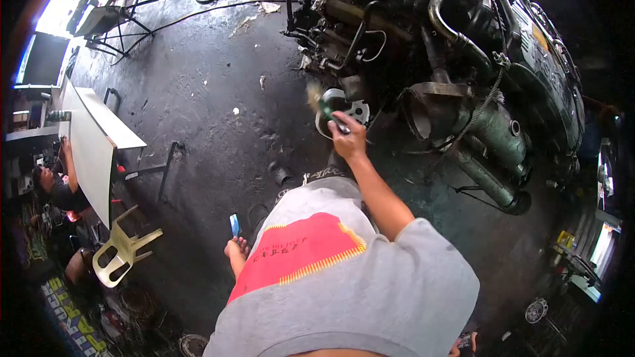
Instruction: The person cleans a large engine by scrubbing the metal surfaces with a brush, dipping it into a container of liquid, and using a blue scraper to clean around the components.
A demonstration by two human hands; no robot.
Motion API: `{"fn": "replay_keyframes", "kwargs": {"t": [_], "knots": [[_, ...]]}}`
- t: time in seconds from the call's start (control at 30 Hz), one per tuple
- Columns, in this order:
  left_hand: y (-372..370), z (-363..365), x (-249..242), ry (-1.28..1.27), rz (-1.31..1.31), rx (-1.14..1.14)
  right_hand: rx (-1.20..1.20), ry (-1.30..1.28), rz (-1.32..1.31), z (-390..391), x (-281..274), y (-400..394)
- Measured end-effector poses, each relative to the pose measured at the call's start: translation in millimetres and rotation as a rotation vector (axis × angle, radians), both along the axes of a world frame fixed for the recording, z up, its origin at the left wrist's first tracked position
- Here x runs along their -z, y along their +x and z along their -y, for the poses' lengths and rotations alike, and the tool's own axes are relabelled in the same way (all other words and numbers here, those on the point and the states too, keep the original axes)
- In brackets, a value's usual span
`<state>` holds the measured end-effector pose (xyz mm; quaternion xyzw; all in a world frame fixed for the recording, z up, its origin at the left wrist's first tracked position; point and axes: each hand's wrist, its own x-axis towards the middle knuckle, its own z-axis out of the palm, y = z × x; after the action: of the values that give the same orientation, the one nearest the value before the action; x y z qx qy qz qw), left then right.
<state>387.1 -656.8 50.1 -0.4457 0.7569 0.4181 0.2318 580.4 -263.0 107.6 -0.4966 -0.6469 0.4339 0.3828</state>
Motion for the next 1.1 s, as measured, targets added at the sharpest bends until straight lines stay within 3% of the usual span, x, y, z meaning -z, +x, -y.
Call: {"fn": "replay_keyframes", "kwargs": {"t": [0.07,0.17,0.23,0.27,0.3,0.37,0.4,0.47,0.5,0.57,0.6,0.63,0.7,0.77,0.8,0.87,0.97,1.0,1.03,1.1], "knots": [[-15,37,53,0.038,-0.013,-0.014,0.079,0.429,0.065,-18,-42,7],[-50,116,177,0.109,-0.081,0.024,0.282,0.621,0.271,-66,-66,9],[-64,108,164,-0.576,0.156,0.987,0.367,0.607,0.424,-103,-77,5],[-66,104,164,-0.475,0.204,0.669,0.39,0.61,0.463,-124,-76,3],[-73,115,178,-0.41,0.169,0.653,0.393,0.553,0.518,-142,-79,0],[-91,115,177,-0.6,0.187,1.19,0.408,0.499,0.593,-190,-60,3],[-95,110,173,-0.593,0.172,1.202,0.363,0.406,0.661,-204,-54,6],[-90,97,140,-0.473,0.046,0.736,0.323,0.367,0.739,-213,-47,4],[-93,96,144,-0.473,0.048,0.746,0.322,0.412,0.756,-208,-41,2],[-105,128,179,0.186,-0.125,0.097,0.245,0.513,0.704,-178,-38,0],[-107,140,175,0.385,0.019,0.036,0.245,0.623,0.635,-160,-36,3],[-102,150,181,0.381,0.029,0.028,0.236,0.726,0.55,-144,-33,6],[-97,143,202,0.245,-0.155,-0.002,0.279,0.642,0.489,-139,-71,14],[-101,138,204,-0.184,-0.073,0.438,0.429,0.731,0.518,-173,-57,23],[-102,138,206,-0.389,-0.004,0.659,0.414,0.616,0.592,-183,-53,21],[-110,135,209,-0.567,0.054,0.927,0.363,0.51,0.705,-189,-34,7],[-122,127,208,-0.648,-0.021,1.108,0.253,0.533,0.605,-152,-45,-16],[-112,101,190,-0.15,-0.052,0.532,0.249,0.554,0.532,-136,-54,-21],[-110,78,165,-0.152,-0.044,0.539,0.242,0.576,0.462,-121,-58,-23],[-105,58,148,0.111,-0.103,0.241,0.149,0.614,0.226,-99,-46,-22]]}}
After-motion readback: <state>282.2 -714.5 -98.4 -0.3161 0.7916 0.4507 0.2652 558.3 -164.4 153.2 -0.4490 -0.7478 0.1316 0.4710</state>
